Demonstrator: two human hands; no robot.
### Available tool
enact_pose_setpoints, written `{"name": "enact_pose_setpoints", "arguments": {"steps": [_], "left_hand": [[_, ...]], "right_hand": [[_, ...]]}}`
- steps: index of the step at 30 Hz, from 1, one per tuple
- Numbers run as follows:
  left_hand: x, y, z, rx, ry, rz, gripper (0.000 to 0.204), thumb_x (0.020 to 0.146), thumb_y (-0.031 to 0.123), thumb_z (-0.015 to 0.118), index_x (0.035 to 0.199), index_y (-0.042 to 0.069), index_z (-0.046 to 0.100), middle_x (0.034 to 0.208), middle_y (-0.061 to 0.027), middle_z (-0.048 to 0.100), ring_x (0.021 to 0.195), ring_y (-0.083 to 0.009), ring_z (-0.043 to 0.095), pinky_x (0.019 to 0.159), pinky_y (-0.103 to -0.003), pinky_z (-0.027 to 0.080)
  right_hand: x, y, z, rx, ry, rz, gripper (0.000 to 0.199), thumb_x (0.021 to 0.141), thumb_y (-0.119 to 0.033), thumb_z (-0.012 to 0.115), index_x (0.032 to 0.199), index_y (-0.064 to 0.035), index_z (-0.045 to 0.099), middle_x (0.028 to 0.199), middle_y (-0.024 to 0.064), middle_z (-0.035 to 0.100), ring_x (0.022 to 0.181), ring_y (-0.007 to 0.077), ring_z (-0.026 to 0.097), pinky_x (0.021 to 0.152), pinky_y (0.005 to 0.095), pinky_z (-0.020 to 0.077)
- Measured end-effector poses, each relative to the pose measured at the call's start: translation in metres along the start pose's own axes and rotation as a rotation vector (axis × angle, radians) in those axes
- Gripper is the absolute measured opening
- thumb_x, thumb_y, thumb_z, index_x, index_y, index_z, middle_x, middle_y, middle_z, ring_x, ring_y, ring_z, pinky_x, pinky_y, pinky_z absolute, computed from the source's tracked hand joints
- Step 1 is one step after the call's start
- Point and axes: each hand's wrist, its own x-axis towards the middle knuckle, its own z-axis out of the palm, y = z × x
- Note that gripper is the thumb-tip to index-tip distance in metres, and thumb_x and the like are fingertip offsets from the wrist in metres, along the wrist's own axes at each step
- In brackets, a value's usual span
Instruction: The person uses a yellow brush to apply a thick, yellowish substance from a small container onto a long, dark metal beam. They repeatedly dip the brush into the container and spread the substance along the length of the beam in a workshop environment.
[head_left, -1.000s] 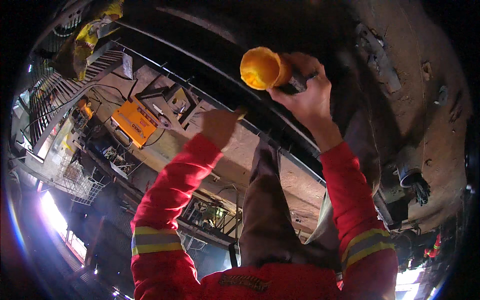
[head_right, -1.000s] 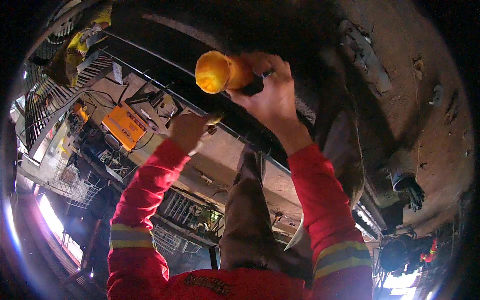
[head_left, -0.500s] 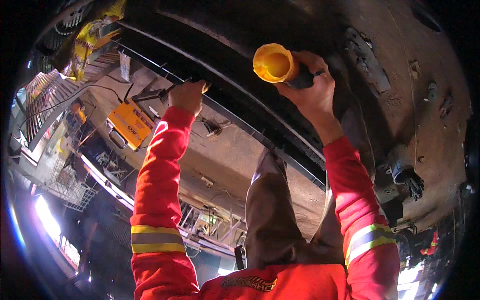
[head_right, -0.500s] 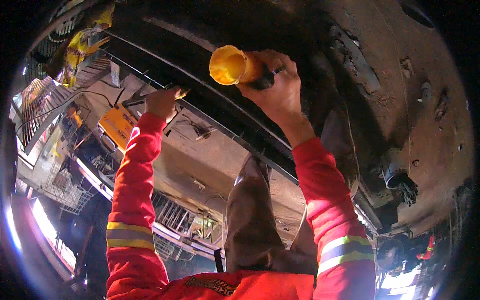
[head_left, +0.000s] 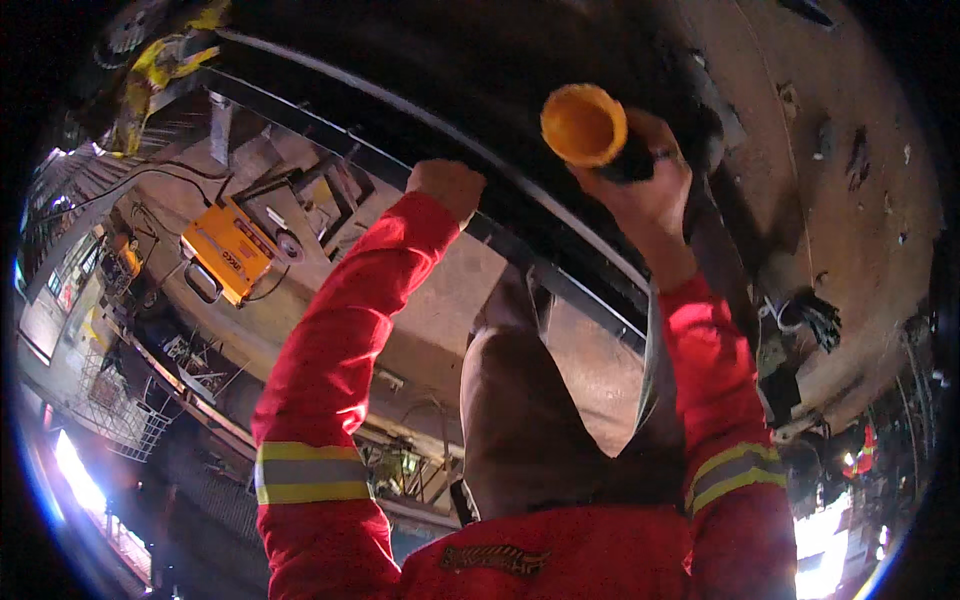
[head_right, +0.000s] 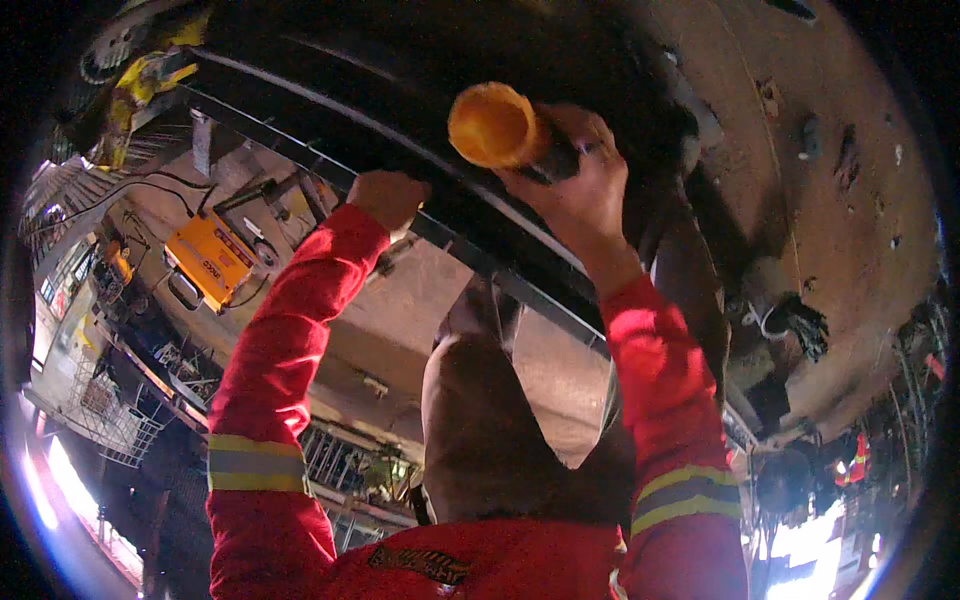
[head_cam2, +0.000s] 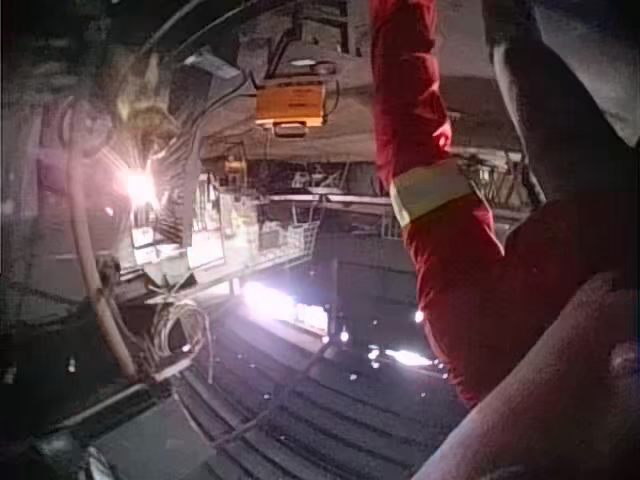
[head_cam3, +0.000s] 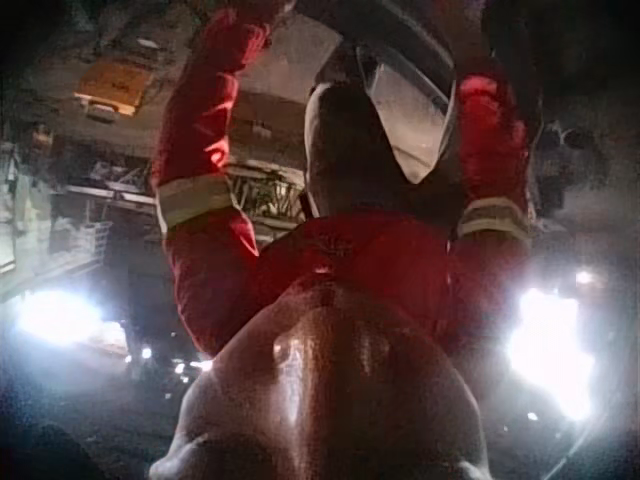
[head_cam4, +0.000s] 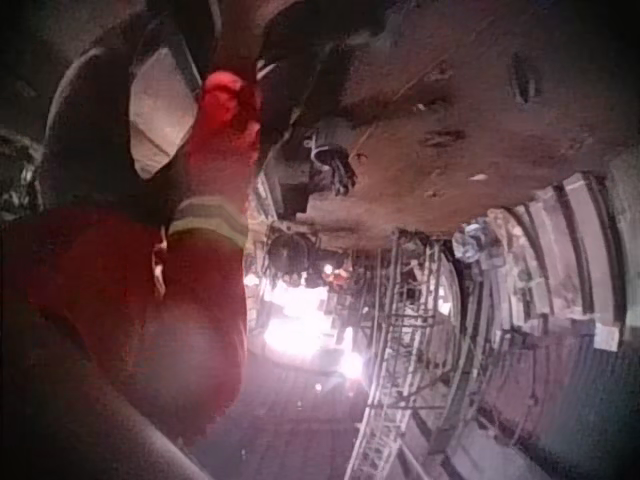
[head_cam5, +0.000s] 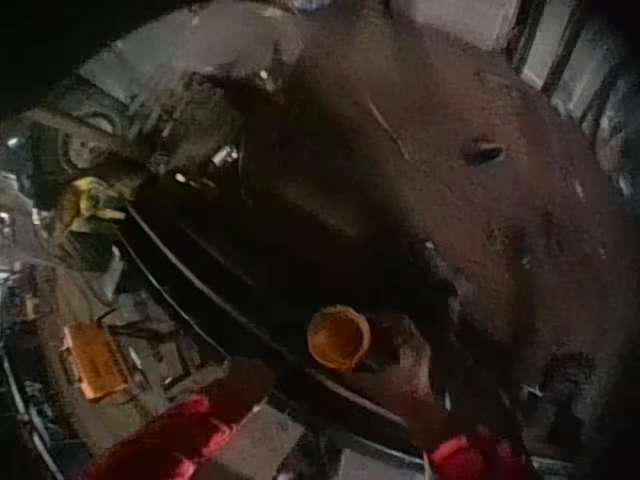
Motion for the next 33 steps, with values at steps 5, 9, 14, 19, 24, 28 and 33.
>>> {"name": "enact_pose_setpoints", "arguments": {"steps": [5,9,14,19,24,28,33], "left_hand": [[0.007,-0.026,-0.045,-0.049,-0.007,-0.014,0.019,0.077,0.011,0.065,0.097,0.013,0.068,0.093,-0.0134,0.071,0.09,-0.0325,0.069,0.075,-0.044,0.055],[0.0,-0.012,-0.019,-0.009,-0.106,-0.014,0.033,0.08,0.011,0.063,0.113,0.013,0.063,0.097,-0.0155,0.07,0.091,-0.034,0.067,0.078,-0.045,0.054],[-0.018,-0.026,-0.012,-0.509,0.105,0.056,0.021,0.08,0.016,0.065,0.1,0.009,0.065,0.089,-0.0174,0.068,0.084,-0.0347,0.067,0.073,-0.045,0.053],[-0.02,-0.041,0.023,-0.826,0.194,-0.331,0.023,0.084,0.025,0.066,0.098,0.007,0.067,0.083,-0.0185,0.069,0.079,-0.0378,0.067,0.069,-0.042,0.052],[-0.012,-0.025,0.053,-0.575,0.226,-0.449,0.035,0.084,0.036,0.063,0.095,0.003,0.068,0.09,-0.0209,0.069,0.089,-0.0391,0.066,0.081,-0.05,0.051],[-0.014,-0.075,0.027,-0.474,0.116,-0.503,0.031,0.087,0.032,0.061,0.093,0.002,0.068,0.089,-0.0226,0.068,0.083,-0.0385,0.066,0.074,-0.046,0.053],[-0.037,-0.028,0.029,-0.309,0.202,-0.406,0.026,0.085,0.025,0.06,0.092,0.002,0.067,0.088,-0.0226,0.067,0.083,-0.0398,0.066,0.073,-0.047,0.054]], "right_hand": [[0.0,0.026,-0.003,0.034,-0.032,0.057,0.056,0.058,-0.019,0.089,0.108,-0.008,0.067,0.113,0.0116,0.064,0.107,0.0279,0.061,0.094,0.0385,0.0494],[-0.002,0.057,-0.005,0.065,-0.071,0.141,0.055,0.059,-0.02,0.089,0.108,-0.0092,0.067,0.113,0.011,0.064,0.109,0.0275,0.06,0.096,0.0382,0.0484],[-0.001,0.064,-0.007,0.108,-0.132,0.112,0.055,0.059,-0.024,0.088,0.109,-0.0117,0.068,0.113,0.0091,0.064,0.107,0.0292,0.059,0.095,0.0387,0.0478],[0.001,0.063,-0.019,0.11,-0.181,0.008,0.056,0.059,-0.023,0.088,0.11,-0.0117,0.067,0.114,0.0091,0.063,0.106,0.0286,0.06,0.094,0.0385,0.0479],[-0.016,0.083,-0.025,0.139,-0.162,-0.026,0.06,0.057,-0.026,0.088,0.112,-0.0134,0.066,0.112,0.0099,0.063,0.105,0.0305,0.059,0.093,0.0416,0.0473],[-0.025,0.088,-0.028,0.08,-0.174,-0.004,0.062,0.055,-0.023,0.089,0.112,-0.0137,0.066,0.114,0.0103,0.062,0.106,0.0307,0.058,0.093,0.0422,0.0475],[-0.024,0.088,-0.032,0.103,-0.165,0.008,0.062,0.054,-0.02,0.089,0.112,-0.0143,0.066,0.115,0.0093,0.062,0.106,0.0304,0.058,0.092,0.0419,0.0479]]}}
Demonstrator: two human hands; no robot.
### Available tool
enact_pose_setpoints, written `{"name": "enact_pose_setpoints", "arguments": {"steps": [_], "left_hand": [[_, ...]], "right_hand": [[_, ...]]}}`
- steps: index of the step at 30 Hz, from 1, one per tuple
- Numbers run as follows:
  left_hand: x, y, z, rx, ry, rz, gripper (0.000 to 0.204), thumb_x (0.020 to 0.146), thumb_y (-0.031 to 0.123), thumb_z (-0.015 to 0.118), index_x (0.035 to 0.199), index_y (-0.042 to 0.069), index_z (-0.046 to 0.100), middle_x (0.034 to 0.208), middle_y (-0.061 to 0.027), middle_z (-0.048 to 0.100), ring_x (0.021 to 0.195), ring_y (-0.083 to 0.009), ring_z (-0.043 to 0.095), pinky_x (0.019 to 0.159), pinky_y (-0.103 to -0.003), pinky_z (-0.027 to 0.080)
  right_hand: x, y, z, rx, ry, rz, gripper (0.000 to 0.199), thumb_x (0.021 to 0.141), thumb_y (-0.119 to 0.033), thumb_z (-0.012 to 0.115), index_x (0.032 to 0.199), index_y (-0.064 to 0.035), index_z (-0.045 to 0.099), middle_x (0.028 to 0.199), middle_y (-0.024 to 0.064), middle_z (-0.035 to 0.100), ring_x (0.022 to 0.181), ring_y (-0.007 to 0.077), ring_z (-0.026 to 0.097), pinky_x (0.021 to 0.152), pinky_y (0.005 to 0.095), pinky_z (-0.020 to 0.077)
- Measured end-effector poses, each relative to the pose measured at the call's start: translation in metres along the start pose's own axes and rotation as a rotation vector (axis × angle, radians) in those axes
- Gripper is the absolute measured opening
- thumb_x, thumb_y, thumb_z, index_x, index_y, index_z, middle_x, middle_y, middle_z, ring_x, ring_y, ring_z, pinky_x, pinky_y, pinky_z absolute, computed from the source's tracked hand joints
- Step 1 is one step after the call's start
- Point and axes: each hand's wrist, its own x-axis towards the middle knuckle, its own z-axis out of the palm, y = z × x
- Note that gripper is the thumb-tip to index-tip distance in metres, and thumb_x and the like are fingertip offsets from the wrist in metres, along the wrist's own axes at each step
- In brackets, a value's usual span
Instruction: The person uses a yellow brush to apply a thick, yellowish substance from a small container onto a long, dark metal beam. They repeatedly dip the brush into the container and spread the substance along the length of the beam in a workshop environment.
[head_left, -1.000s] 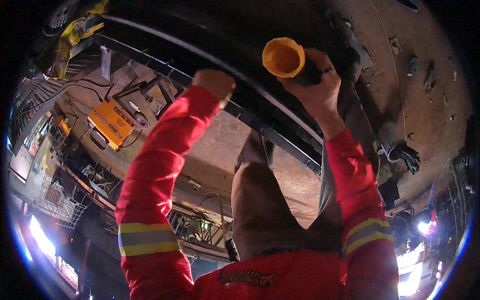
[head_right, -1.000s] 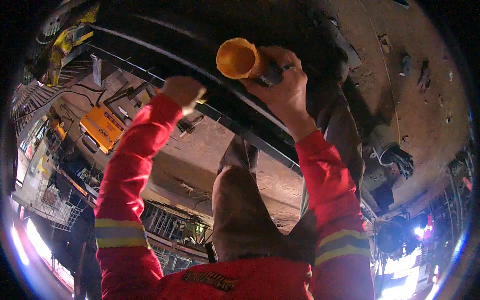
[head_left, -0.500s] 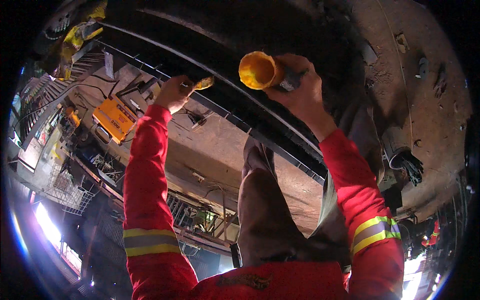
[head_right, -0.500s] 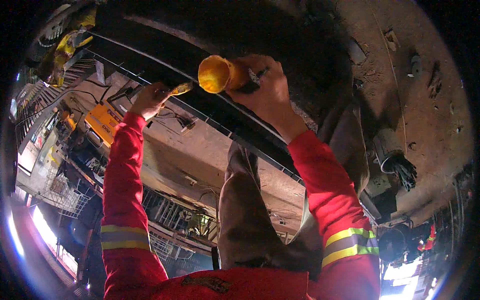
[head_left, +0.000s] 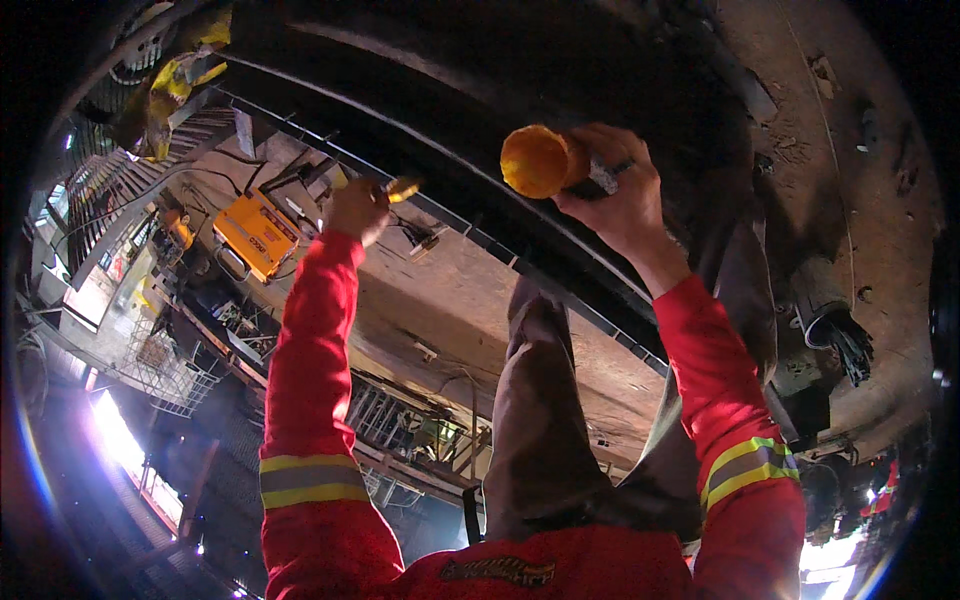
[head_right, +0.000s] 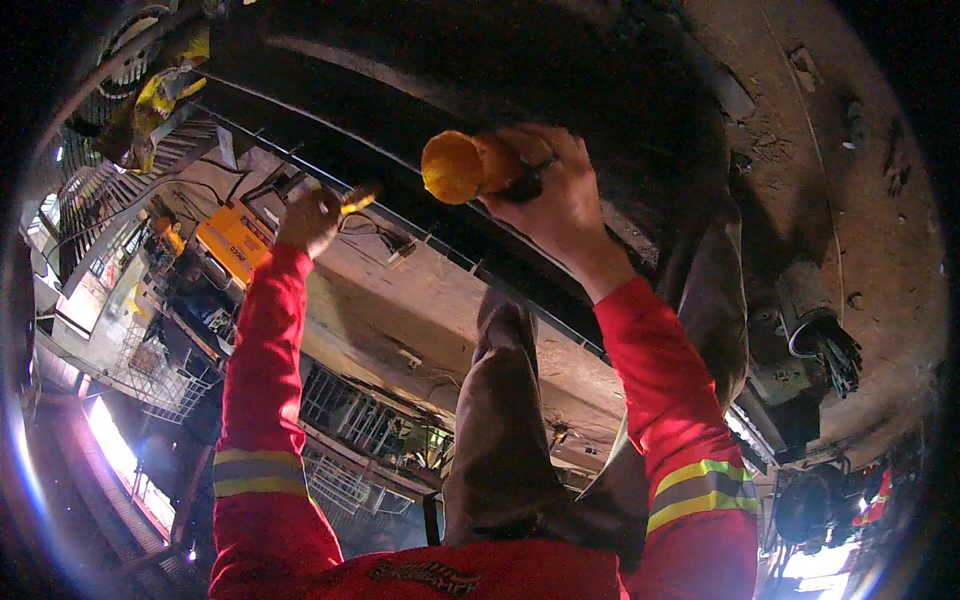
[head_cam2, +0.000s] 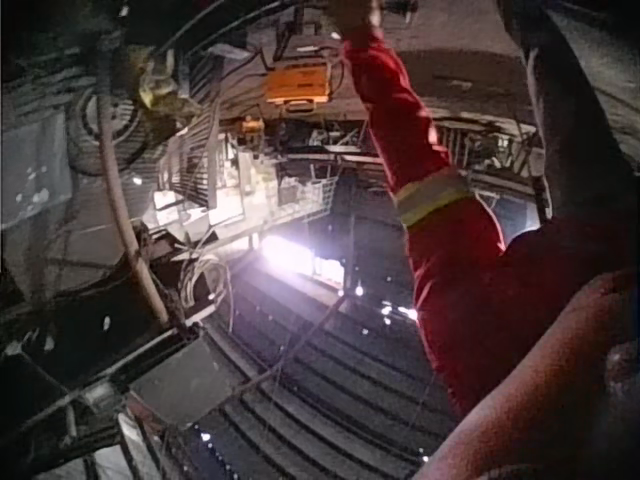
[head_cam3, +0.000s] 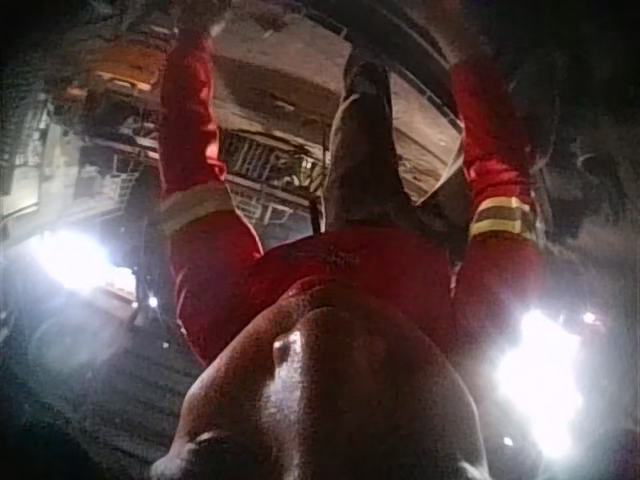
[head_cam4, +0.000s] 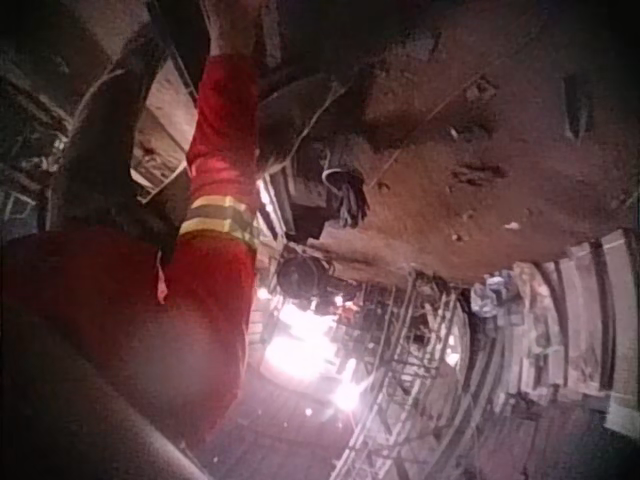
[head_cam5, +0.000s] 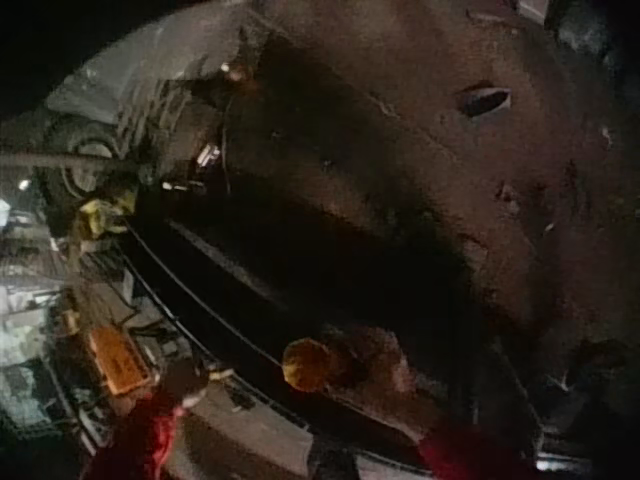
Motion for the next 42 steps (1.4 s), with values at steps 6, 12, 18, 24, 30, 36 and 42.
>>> {"name": "enact_pose_setpoints", "arguments": {"steps": [6,12,18,24,30,36,42], "left_hand": [[-0.004,-0.007,-0.039,-0.135,0.012,-0.083,0.026,0.086,0.027,0.059,0.094,0.004,0.067,0.087,-0.022,0.068,0.083,-0.0381,0.066,0.074,-0.047,0.053],[0.023,-0.016,-0.011,0.029,0.004,-0.079,0.026,0.089,0.027,0.055,0.091,0.003,0.066,0.09,-0.0225,0.068,0.083,-0.0383,0.066,0.073,-0.045,0.053],[0.026,-0.01,-0.04,-0.07,-0.071,-0.121,0.028,0.086,0.032,0.062,0.091,0.005,0.069,0.095,-0.0221,0.068,0.092,-0.0392,0.065,0.083,-0.045,0.053],[0.039,0.033,-0.016,0.16,-0.123,-0.14,0.027,0.084,0.032,0.063,0.093,0.007,0.07,0.095,-0.0205,0.069,0.091,-0.0388,0.066,0.079,-0.048,0.054],[0.061,0.0,-0.015,0.215,-0.113,-0.075,0.027,0.083,0.029,0.063,0.095,0.005,0.069,0.09,-0.0212,0.069,0.089,-0.0392,0.067,0.078,-0.05,0.054],[0.012,0.073,0.01,0.057,-0.182,-0.05,0.028,0.082,0.028,0.064,0.095,0.004,0.067,0.089,-0.0221,0.068,0.085,-0.0395,0.067,0.079,-0.048,0.054],[0.014,0.047,0.005,-0.029,0.005,-0.036,0.021,0.084,0.024,0.061,0.088,0.005,0.067,0.082,-0.0198,0.068,0.078,-0.0393,0.067,0.07,-0.047,0.055]], "right_hand": [[0.001,0.001,0.0,-0.027,0.001,0.031,0.063,0.054,-0.017,0.089,0.112,-0.0143,0.066,0.114,0.0089,0.062,0.104,0.0307,0.058,0.092,0.0407,0.0482],[0.0,-0.003,0.003,0.077,-0.042,0.132,0.061,0.055,-0.012,0.089,0.111,-0.0098,0.066,0.117,0.0076,0.064,0.11,0.0254,0.059,0.099,0.0363,0.046],[0.001,-0.001,-0.002,-0.049,-0.043,0.055,0.06,0.055,-0.01,0.088,0.111,-0.0096,0.066,0.118,0.0086,0.063,0.11,0.0255,0.059,0.099,0.0358,0.046],[0.002,0.005,-0.003,-0.002,0.015,0.025,0.063,0.054,-0.019,0.089,0.113,-0.016,0.066,0.115,0.0088,0.061,0.105,0.0306,0.058,0.091,0.0412,0.0489],[0.003,0.003,-0.005,-0.001,0.008,0.038,0.063,0.054,-0.02,0.089,0.113,-0.0147,0.066,0.115,0.0095,0.061,0.105,0.0303,0.058,0.091,0.0412,0.049],[0.007,0.01,-0.006,-0.02,0.021,-0.064,0.064,0.054,-0.021,0.089,0.113,-0.0127,0.065,0.115,0.0092,0.061,0.106,0.0312,0.057,0.09,0.0416,0.0495],[0.004,0.005,-0.009,-0.014,0.032,-0.038,0.064,0.054,-0.02,0.089,0.113,-0.0125,0.065,0.115,0.0091,0.061,0.104,0.0317,0.058,0.091,0.0425,0.0499]]}}
